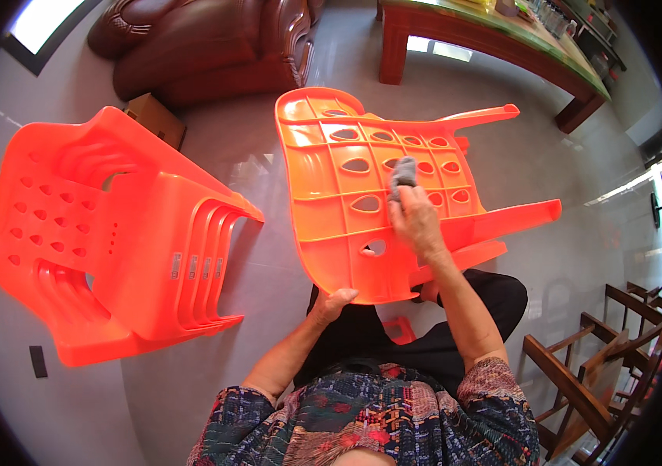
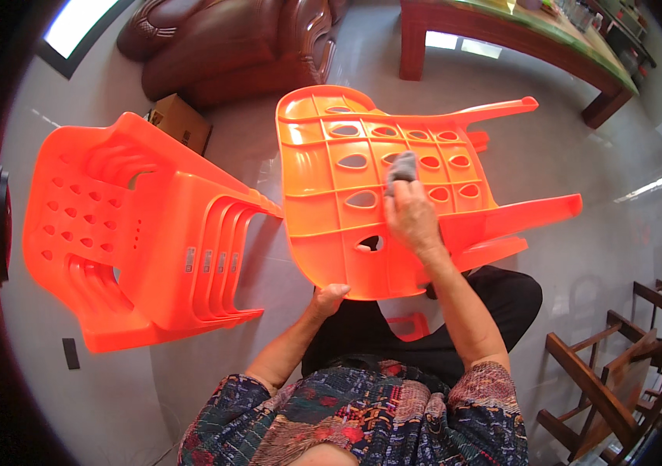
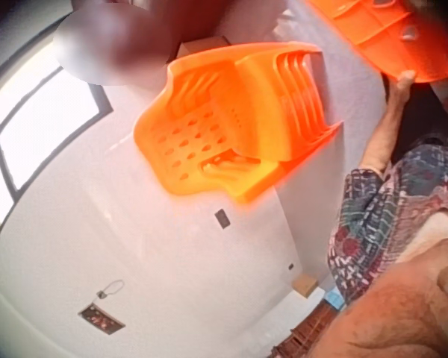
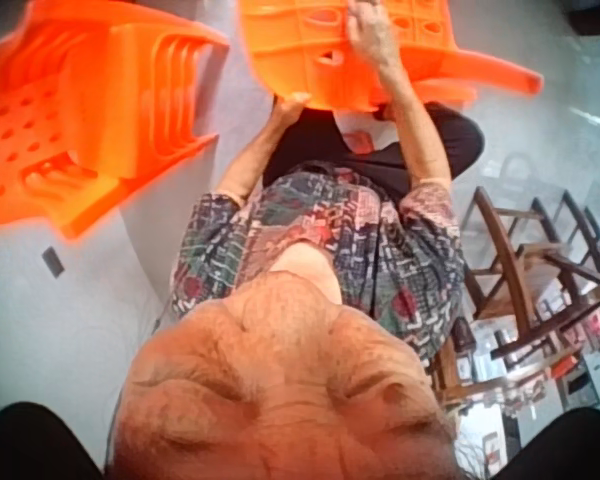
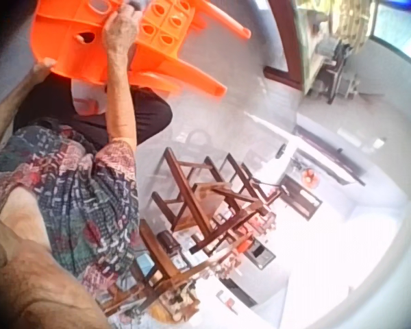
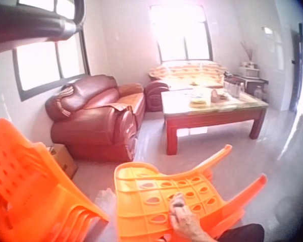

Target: The person wipes a blue plastic chair with a cloth, then moves to a stack of orange plastic chairs. They take one orange chair from the stack and wipe it thoroughly with the cloth, covering the seat, backrest, and legs. The person rotates the chair to clean all sides.

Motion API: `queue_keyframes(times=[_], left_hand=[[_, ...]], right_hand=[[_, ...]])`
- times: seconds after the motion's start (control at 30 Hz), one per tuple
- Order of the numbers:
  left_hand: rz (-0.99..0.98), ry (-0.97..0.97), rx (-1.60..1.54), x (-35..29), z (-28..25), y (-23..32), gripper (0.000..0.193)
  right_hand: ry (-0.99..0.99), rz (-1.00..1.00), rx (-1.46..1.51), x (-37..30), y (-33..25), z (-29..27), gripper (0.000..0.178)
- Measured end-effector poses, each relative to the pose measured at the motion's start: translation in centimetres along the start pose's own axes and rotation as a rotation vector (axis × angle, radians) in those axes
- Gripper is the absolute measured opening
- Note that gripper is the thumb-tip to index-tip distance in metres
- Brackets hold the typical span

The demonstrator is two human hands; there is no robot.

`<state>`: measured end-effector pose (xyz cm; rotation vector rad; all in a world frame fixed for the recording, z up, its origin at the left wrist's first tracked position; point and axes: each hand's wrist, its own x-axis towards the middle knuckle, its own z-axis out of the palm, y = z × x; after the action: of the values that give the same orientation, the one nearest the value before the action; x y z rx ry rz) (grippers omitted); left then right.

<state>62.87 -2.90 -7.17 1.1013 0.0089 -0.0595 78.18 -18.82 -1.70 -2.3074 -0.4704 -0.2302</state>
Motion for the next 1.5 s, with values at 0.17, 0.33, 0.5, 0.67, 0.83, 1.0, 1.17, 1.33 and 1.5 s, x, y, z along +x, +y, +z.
queue_keyframes(times=[0.17, 0.33, 0.5, 0.67, 0.83, 1.0, 1.17, 1.33, 1.5], left_hand=[[-0.01, 0.078, -0.001, -0.5, -0.8, -1.5, 0.059], [-0.08, -0.069, 0.044, 0.0, -0.8, -0.4, 0.068], [-0.016, -0.073, -0.029, 0.6, 1.1, 1.1, 0.064], [-0.031, -0.04, 0.063, 0.2, 1.4, 0.5, 0.066], [-0.09, 0.027, -0.024, -1.0, -0.3, -3.1, 0.067], [-0.028, 0.081, 0.03, -0.6, -0.3, -2.6, 0.064], [-0.046, 0.009, 0.009, -0.1, -1.8, -1.9, 0.055], [-0.004, -0.038, -0.008, 0.5, 0.5, 0.9, 0.057], [0.013, 0.01, -0.44, -0.5, -2.0, 1.5, 0.063]], right_hand=[[-0.124, -0.309, 0.104, 0.7, -7.7, 2.4, 0.016], [0.239, -0.305, -0.046, 11.5, -8.7, 5.8, 0.011], [-0.205, -0.15, -0.174, 15.3, -6.1, 7.0, 0.02], [-0.373, -0.28, -0.183, 11.1, -7.4, 5.1, 0.017], [-0.356, -0.416, -0.197, 3.4, -8.6, 2.7, 0.02], [-0.155, -0.506, -0.193, -2.7, -9.4, 1.5, 0.031], [0.1, -0.4, -0.42, -3.1, -5.4, 1.3, 0.042], [0.173, -0.015, -0.661, -3.2, 4.4, -1.7, 0.022], [0.096, 0.122, -0.81, -3.2, 11.3, -4.9, 0.015]])
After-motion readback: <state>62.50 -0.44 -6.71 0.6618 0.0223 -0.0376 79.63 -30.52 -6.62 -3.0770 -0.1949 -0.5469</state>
